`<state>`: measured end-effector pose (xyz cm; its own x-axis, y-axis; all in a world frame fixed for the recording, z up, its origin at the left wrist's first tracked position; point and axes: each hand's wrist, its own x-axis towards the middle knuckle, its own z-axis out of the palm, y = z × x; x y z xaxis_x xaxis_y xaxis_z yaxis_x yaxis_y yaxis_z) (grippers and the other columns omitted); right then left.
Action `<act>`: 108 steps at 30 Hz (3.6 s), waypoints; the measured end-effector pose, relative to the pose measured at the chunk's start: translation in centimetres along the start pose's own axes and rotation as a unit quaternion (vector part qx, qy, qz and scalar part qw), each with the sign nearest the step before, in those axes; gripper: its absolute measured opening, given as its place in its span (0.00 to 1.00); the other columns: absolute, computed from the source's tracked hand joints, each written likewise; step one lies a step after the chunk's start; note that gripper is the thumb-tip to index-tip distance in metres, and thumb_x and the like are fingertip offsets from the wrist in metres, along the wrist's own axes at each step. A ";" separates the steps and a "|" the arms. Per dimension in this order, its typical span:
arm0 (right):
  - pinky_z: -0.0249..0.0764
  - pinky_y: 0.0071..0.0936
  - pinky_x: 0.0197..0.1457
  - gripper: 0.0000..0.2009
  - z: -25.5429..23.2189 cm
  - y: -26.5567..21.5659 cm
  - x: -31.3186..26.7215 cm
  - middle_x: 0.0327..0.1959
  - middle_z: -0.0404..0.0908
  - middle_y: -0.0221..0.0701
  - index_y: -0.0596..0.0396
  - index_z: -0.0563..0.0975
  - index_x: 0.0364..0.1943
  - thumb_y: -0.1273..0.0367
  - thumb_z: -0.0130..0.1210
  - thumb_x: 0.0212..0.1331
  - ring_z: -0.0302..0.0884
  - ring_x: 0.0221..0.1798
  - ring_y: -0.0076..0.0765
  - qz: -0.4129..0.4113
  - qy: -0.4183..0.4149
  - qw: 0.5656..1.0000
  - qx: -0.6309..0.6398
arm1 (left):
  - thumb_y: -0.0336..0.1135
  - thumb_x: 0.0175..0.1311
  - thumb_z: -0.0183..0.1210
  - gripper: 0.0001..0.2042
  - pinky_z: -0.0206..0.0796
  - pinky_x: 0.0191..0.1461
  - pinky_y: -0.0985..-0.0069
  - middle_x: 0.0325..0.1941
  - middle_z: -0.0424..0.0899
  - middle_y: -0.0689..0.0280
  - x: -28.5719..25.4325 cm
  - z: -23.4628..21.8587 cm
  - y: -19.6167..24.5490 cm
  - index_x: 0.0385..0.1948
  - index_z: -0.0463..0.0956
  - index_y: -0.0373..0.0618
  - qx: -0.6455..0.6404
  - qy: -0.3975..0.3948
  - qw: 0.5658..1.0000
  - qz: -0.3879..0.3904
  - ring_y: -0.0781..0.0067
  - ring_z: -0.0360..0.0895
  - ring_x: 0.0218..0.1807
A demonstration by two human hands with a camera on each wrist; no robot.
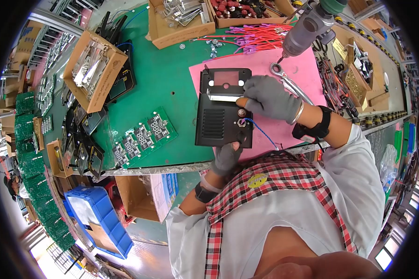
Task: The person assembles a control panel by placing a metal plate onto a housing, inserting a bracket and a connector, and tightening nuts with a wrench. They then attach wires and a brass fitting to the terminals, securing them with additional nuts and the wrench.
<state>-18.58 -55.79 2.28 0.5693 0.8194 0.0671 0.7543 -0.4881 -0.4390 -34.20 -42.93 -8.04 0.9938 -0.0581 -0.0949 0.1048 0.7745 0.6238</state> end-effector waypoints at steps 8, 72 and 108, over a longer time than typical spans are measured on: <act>0.69 0.35 0.33 0.09 0.7 0.2 -0.2 0.26 0.72 0.30 0.53 0.77 0.25 0.65 0.59 0.38 0.71 0.36 0.39 -0.018 0.037 0.999 0.009 | 0.48 0.55 0.54 0.29 0.51 0.64 0.67 0.55 0.66 0.61 0.0 -0.2 0.0 0.54 0.61 0.38 0.027 -0.014 0.999 0.012 0.67 0.63 0.59; 0.72 0.36 0.32 0.07 -0.3 -0.8 1.0 0.27 0.75 0.28 0.46 0.76 0.27 0.63 0.58 0.43 0.73 0.38 0.37 -0.039 -0.196 0.972 -0.121 | 0.26 0.55 0.47 0.22 0.63 0.55 0.68 0.53 0.66 0.63 -0.6 -1.8 -1.1 0.55 0.61 0.38 0.183 -0.034 0.980 0.073 0.72 0.66 0.52; 0.69 0.35 0.35 0.06 1.1 0.9 -0.3 0.22 0.74 0.31 0.48 0.74 0.24 0.66 0.59 0.44 0.73 0.31 0.39 0.010 -0.090 0.995 0.040 | 0.44 0.60 0.50 0.25 0.59 0.60 0.66 0.55 0.68 0.56 0.2 -1.2 0.1 0.55 0.61 0.35 0.116 -0.035 0.992 -0.039 0.63 0.68 0.55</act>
<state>-18.38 -56.13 0.91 0.5109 0.8538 -0.1004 0.7113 -0.4854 -0.5083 -34.03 -42.11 -8.98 0.9815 -0.1627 -0.1013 0.1799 0.6001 0.7794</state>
